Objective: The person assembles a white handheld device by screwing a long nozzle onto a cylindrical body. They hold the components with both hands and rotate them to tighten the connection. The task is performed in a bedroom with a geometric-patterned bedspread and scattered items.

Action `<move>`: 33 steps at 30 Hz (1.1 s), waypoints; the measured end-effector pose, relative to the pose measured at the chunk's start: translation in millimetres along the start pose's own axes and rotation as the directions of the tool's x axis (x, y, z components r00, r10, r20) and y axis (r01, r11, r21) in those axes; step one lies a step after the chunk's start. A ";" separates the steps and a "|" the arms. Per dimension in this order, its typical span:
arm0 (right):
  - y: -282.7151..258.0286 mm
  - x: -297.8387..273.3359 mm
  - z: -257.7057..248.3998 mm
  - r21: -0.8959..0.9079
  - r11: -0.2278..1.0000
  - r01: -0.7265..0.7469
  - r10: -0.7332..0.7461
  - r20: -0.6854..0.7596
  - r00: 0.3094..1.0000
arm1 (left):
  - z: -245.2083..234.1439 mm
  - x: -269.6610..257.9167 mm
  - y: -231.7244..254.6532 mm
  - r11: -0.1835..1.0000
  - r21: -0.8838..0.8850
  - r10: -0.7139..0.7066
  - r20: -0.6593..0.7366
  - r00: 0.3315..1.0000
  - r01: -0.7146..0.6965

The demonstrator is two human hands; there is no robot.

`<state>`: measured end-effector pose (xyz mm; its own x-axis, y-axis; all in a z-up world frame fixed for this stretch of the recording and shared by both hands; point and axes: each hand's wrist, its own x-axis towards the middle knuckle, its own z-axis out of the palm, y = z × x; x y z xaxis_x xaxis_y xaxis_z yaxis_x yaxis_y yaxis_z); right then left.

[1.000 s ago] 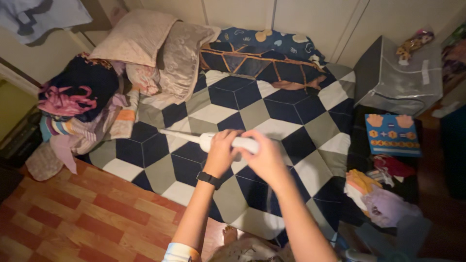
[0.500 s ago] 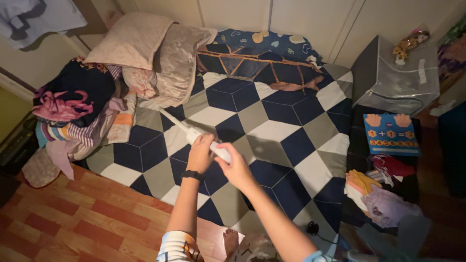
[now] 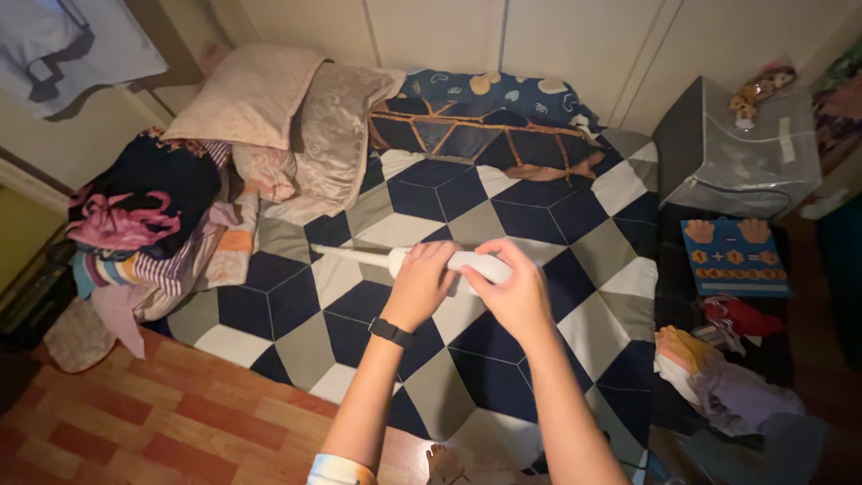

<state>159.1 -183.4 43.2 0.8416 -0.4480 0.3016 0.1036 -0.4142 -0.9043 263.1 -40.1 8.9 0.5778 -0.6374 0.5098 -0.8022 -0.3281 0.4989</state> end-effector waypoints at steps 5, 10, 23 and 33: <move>21.4 1.6 41.3 0.003 0.998 -0.059 0.059 0.076 0.995 | 6.9 -11.7 -56.0 1.000 0.019 -0.019 0.015 1.000 0.019; 80.7 2.5 105.7 0.191 0.981 -0.017 -0.045 0.316 0.948 | 10.8 -47.5 -126.3 0.970 0.173 -0.184 0.054 0.981 0.172; -31.9 19.0 -11.5 0.034 0.995 0.095 -0.095 0.003 0.995 | -21.0 24.7 -5.0 0.988 -0.079 0.125 -0.094 0.988 -0.132; -30.4 4.8 27.0 -0.193 0.975 0.109 -0.125 -0.071 0.990 | -22.2 -0.4 -6.7 0.997 -0.074 0.004 -0.077 0.997 -0.010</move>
<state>174.3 -151.6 63.9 0.7825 -0.4475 0.4329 0.0911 -0.6056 -0.7905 271.6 -22.2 20.9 0.5845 -0.5833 0.5640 -0.7943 -0.2693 0.5446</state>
